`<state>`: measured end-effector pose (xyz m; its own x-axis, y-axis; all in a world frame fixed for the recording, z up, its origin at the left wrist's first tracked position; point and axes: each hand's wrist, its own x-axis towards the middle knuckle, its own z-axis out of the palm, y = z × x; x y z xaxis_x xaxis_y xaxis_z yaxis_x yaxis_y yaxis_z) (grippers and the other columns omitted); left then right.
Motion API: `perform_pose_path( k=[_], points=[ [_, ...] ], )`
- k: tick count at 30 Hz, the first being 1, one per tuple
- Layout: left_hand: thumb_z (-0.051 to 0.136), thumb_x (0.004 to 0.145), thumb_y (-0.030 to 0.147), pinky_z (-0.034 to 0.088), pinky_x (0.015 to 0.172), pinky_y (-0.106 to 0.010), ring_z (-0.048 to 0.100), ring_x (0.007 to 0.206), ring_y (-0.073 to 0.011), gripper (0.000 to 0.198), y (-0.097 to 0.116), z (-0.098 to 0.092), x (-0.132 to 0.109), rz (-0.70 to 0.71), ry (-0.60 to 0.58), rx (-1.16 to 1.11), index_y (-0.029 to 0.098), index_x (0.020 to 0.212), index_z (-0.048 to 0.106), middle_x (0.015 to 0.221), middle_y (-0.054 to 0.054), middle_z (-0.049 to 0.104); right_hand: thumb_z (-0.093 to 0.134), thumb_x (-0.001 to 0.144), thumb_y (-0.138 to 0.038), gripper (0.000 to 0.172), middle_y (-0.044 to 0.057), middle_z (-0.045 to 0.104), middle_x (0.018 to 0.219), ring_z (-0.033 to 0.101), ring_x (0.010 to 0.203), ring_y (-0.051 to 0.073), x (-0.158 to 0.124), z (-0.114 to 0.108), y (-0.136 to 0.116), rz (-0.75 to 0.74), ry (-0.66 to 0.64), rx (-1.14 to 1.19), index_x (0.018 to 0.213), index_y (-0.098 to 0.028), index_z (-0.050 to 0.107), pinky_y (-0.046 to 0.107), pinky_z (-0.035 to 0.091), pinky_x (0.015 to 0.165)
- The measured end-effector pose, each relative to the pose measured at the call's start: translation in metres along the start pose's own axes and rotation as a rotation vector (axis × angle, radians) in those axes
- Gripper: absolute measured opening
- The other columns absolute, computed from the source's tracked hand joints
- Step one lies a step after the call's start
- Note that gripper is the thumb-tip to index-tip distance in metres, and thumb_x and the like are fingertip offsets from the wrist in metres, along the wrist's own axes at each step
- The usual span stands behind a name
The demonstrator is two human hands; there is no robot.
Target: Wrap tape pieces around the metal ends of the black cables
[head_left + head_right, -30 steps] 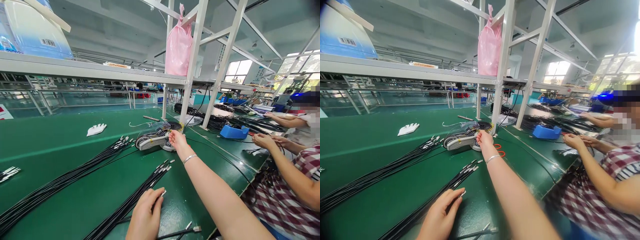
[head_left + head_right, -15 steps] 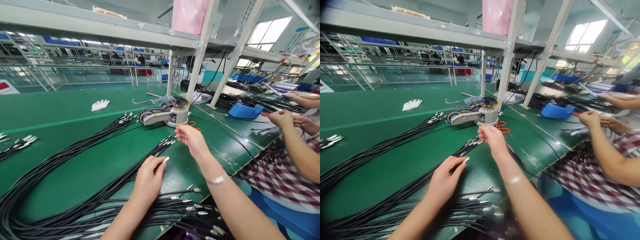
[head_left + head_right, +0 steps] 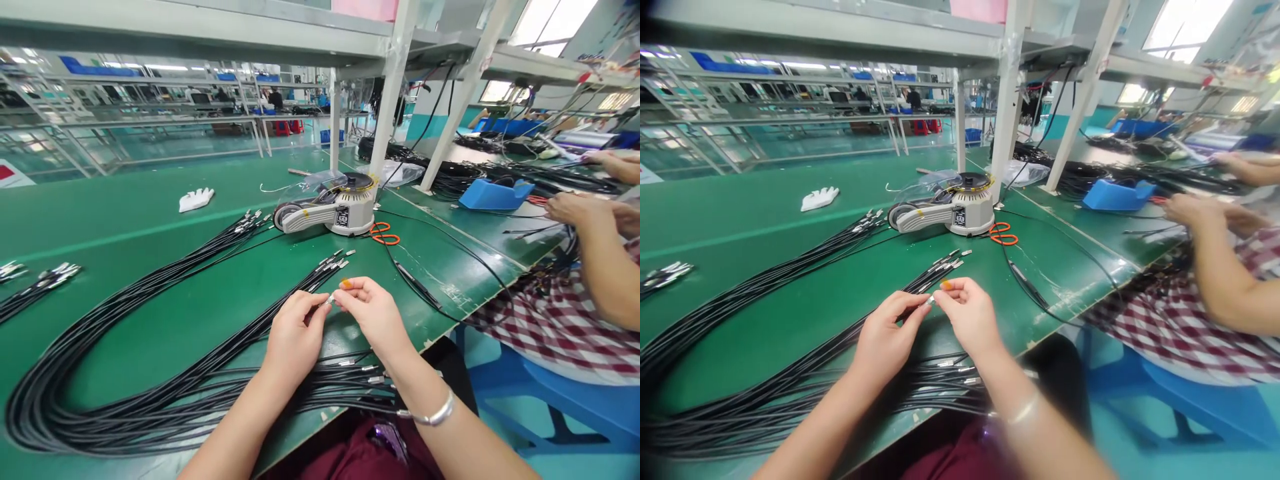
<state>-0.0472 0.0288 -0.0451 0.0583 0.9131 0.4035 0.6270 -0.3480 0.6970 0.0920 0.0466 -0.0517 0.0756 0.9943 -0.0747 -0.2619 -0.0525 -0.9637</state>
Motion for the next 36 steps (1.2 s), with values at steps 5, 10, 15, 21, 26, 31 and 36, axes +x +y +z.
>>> perform_pose_path(
  k=[5,10,15,21,26,31,36],
  points=[
    [0.055,0.076,0.019,0.05,0.068,-0.029,0.062,0.074,-0.017,0.011,-0.005,-0.02,0.007,-0.07,-0.203,0.17,0.02,0.084,0.063,0.079,-0.001,0.066,0.075,0.064,-0.027,0.027,-0.001,0.066,0.068,0.063,0.064,0.012,0.003,-0.004,0.008,0.018,-0.006,0.02,0.082,-0.016,0.059,0.025,0.049,0.066],
    [0.052,0.082,0.017,0.049,0.07,-0.025,0.062,0.076,-0.0132,0.016,0.001,-0.014,0.002,0.05,-0.114,0.036,0.021,0.086,0.067,0.083,-0.001,0.066,0.073,0.068,-0.031,0.024,0.002,0.068,0.074,0.064,0.07,0.013,-0.008,-0.005,0.001,0.0,-0.029,-0.013,0.084,-0.015,0.063,0.025,0.05,0.068],
    [0.056,0.083,0.018,0.048,0.064,-0.023,0.058,0.069,-0.0108,0.013,0.004,-0.003,-0.011,0.092,0.055,0.017,0.02,0.088,0.067,0.08,-0.001,0.064,0.062,0.078,-0.039,0.025,0.007,0.072,0.088,0.065,0.076,0.016,-0.044,-0.005,-0.005,0.055,-0.016,-0.124,0.085,-0.016,0.069,0.027,0.051,0.068],
    [0.056,0.084,0.017,0.049,0.069,-0.026,0.06,0.075,-0.0129,0.01,0.003,-0.002,-0.019,0.17,0.105,0.055,0.02,0.09,0.063,0.08,0.0,0.067,0.063,0.077,-0.04,0.026,0.006,0.073,0.081,0.067,0.079,0.02,-0.059,0.005,0.002,0.099,0.014,-0.12,0.085,-0.017,0.073,0.029,0.052,0.069],
    [0.053,0.084,0.009,0.046,0.067,-0.025,0.056,0.073,-0.0117,0.012,0.002,-0.002,-0.022,0.27,0.14,0.088,0.02,0.085,0.058,0.077,0.001,0.063,0.062,0.078,-0.04,0.025,0.005,0.073,0.084,0.067,0.081,0.02,-0.057,0.009,0.005,0.089,0.003,-0.128,0.087,-0.02,0.074,0.029,0.052,0.072],
    [0.049,0.086,0.006,0.047,0.069,-0.027,0.056,0.076,-0.0128,0.015,0.001,-0.004,-0.022,0.359,0.125,0.092,0.02,0.085,0.055,0.081,-0.001,0.065,0.062,0.078,-0.04,0.027,0.005,0.073,0.082,0.067,0.079,0.021,-0.055,0.009,0.004,0.083,-0.018,-0.162,0.089,-0.019,0.074,0.031,0.052,0.072],
    [0.046,0.086,0.002,0.046,0.069,-0.027,0.055,0.077,-0.0122,0.021,0.001,-0.006,-0.02,0.443,0.109,0.127,0.019,0.092,0.057,0.084,-0.002,0.065,0.063,0.077,-0.041,0.027,0.005,0.073,0.076,0.067,0.074,0.02,-0.052,0.009,0.001,0.122,-0.036,-0.149,0.083,-0.017,0.074,0.03,0.054,0.07]
  ],
)
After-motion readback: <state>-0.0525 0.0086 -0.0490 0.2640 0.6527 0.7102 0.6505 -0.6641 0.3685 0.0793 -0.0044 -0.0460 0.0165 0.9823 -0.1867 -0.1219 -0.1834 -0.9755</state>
